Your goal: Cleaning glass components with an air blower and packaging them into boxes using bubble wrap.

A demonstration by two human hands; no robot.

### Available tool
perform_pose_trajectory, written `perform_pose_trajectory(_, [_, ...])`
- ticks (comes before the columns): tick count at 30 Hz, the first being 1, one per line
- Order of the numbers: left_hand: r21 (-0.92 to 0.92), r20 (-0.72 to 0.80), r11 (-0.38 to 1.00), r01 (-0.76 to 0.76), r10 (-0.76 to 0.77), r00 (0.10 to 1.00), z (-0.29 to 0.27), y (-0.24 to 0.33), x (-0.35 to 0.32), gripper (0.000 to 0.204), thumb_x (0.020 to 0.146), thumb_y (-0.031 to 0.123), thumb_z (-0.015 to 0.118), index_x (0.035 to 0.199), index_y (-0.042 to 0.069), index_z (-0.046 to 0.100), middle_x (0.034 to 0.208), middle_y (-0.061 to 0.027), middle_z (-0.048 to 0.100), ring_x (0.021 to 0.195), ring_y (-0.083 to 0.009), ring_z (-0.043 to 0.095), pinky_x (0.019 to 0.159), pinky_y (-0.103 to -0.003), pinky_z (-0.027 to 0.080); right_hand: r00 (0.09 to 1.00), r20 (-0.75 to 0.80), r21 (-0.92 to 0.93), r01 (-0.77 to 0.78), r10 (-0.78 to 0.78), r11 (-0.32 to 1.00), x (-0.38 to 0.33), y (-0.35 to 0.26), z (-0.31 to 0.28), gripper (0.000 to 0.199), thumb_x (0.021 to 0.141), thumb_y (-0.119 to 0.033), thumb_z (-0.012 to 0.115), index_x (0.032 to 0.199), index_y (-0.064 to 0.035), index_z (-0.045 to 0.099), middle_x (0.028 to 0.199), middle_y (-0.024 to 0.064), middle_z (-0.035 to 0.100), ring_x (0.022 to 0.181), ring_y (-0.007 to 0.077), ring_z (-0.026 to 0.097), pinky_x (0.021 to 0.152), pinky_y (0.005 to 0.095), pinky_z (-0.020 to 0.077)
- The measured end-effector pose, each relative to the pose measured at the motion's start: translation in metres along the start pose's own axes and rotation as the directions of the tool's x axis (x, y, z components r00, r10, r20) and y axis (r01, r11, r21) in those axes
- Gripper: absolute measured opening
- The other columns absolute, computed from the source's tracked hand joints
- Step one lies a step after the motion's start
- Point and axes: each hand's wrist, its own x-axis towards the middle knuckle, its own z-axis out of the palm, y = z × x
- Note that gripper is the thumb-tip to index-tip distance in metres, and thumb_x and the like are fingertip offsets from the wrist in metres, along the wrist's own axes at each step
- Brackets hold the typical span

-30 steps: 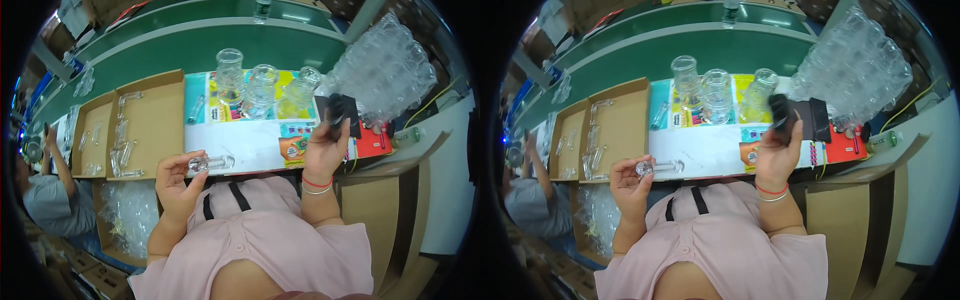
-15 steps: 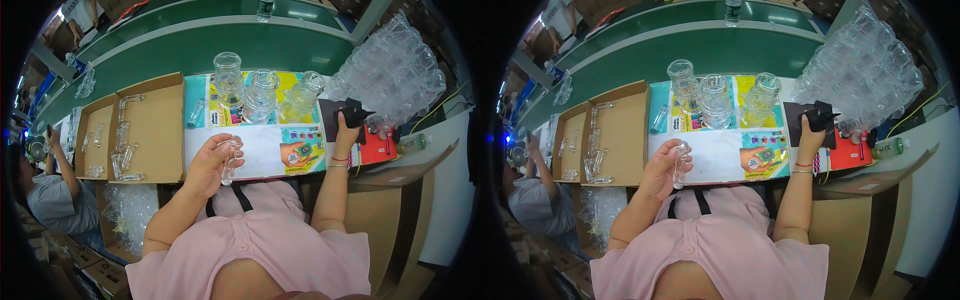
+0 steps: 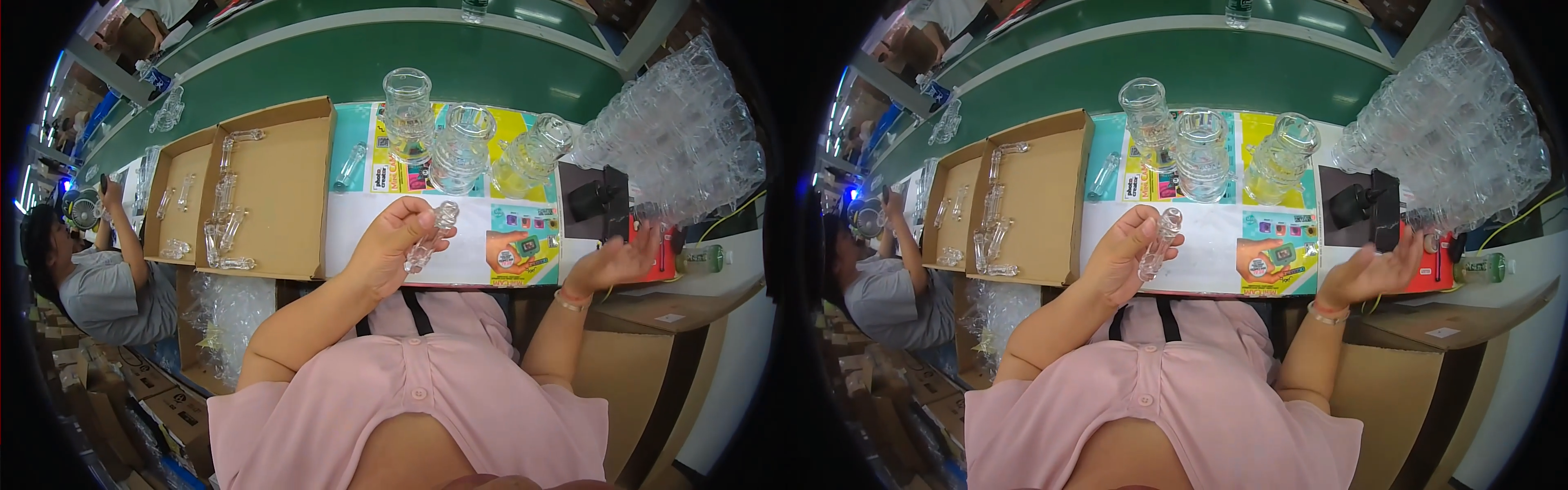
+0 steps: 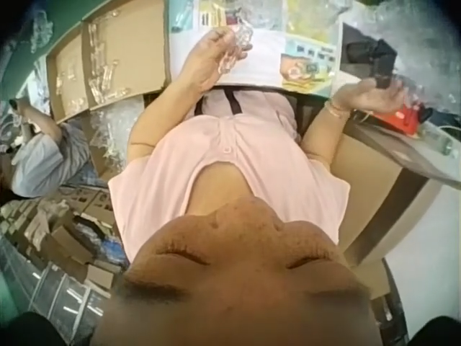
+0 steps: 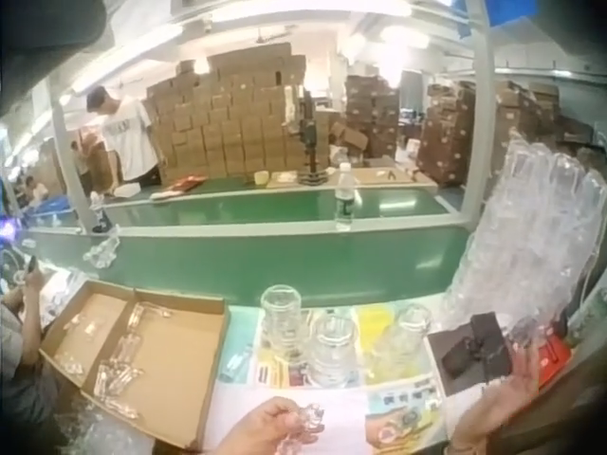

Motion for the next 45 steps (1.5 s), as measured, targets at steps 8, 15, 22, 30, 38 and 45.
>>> perform_pose_trajectory(8, [0.219,0.142,0.972,0.087,-0.120,0.983,0.005,-0.030,0.011,0.019,0.081,0.013,0.065,0.089,0.006,0.049,0.079,-0.0021,0.057,0.075,-0.0099,0.056,0.068,-0.023,0.046,0.621,0.783,0.436,-0.579,0.026,0.689,-0.046,-0.080,0.037,0.042,0.084,-0.010,0.058,0.120,-0.0014,0.039,0.106,0.0174,0.059,0.101,0.0237,0.055,0.095,0.0394,0.0366])
perform_pose_trajectory(15, [0.830,0.085,0.430,-0.355,0.532,0.843,-0.047,-0.053,0.088,0.067,0.070,0.015,0.073,0.123,-0.003,0.037,0.115,-0.0152,0.047,0.103,-0.0224,0.048,0.090,-0.030,0.039,0.470,0.690,0.281,-0.875,0.551,0.395,-0.062,-0.061,0.053,0.044,0.084,-0.002,0.057,0.120,-0.0006,0.031,0.106,0.0197,0.057,0.097,0.0216,0.057,0.084,0.0292,0.0459])
perform_pose_trajectory(22, [0.984,-0.027,0.173,-0.033,0.335,0.942,-0.010,-0.034,0.096,0.081,0.060,0.017,0.079,0.122,-0.007,0.032,0.119,-0.0186,0.044,0.113,-0.0271,0.045,0.098,-0.034,0.035,0.465,0.591,0.340,-0.884,0.659,0.319,-0.061,-0.061,0.042,0.041,0.087,-0.016,0.057,0.120,-0.0004,0.037,0.106,0.0174,0.055,0.088,0.0224,0.060,0.085,0.0352,0.0483])
perform_pose_trajectory(30, [0.566,0.172,0.730,-0.383,0.350,0.921,-0.010,-0.014,-0.012,0.101,0.058,0.029,0.083,0.129,-0.001,0.018,0.123,-0.0150,0.039,0.117,-0.0250,0.042,0.099,-0.036,0.034,0.406,0.783,0.386,-0.911,0.471,0.145,-0.045,-0.088,0.030,0.052,0.086,-0.031,0.058,0.121,0.0031,0.041,0.096,0.0122,0.056,0.080,0.0162,0.058,0.084,0.0337,0.0472])
perform_pose_trajectory(38, [0.433,0.201,0.794,-0.426,0.375,0.905,-0.016,-0.004,-0.061,0.102,0.062,0.032,0.081,0.132,0.000,0.014,0.126,-0.0155,0.036,0.118,-0.0233,0.040,0.098,-0.037,0.034,0.508,0.833,0.481,-0.861,0.220,0.168,-0.043,-0.120,0.034,0.046,0.083,-0.013,0.063,0.119,0.0055,0.042,0.108,0.0131,0.053,0.097,0.0194,0.057,0.084,0.0305,0.0457])
perform_pose_trajectory(45, [0.535,0.242,0.708,-0.461,0.394,0.886,-0.033,0.002,-0.071,0.096,0.064,0.026,0.080,0.131,0.000,0.016,0.123,-0.0149,0.038,0.115,-0.0219,0.042,0.096,-0.036,0.035,0.590,0.794,0.504,-0.774,0.147,0.383,-0.053,-0.127,0.040,0.049,0.073,-0.014,0.073,0.113,0.0013,0.048,0.104,0.0117,0.054,0.092,0.0169,0.055,0.082,0.0275,0.0433])
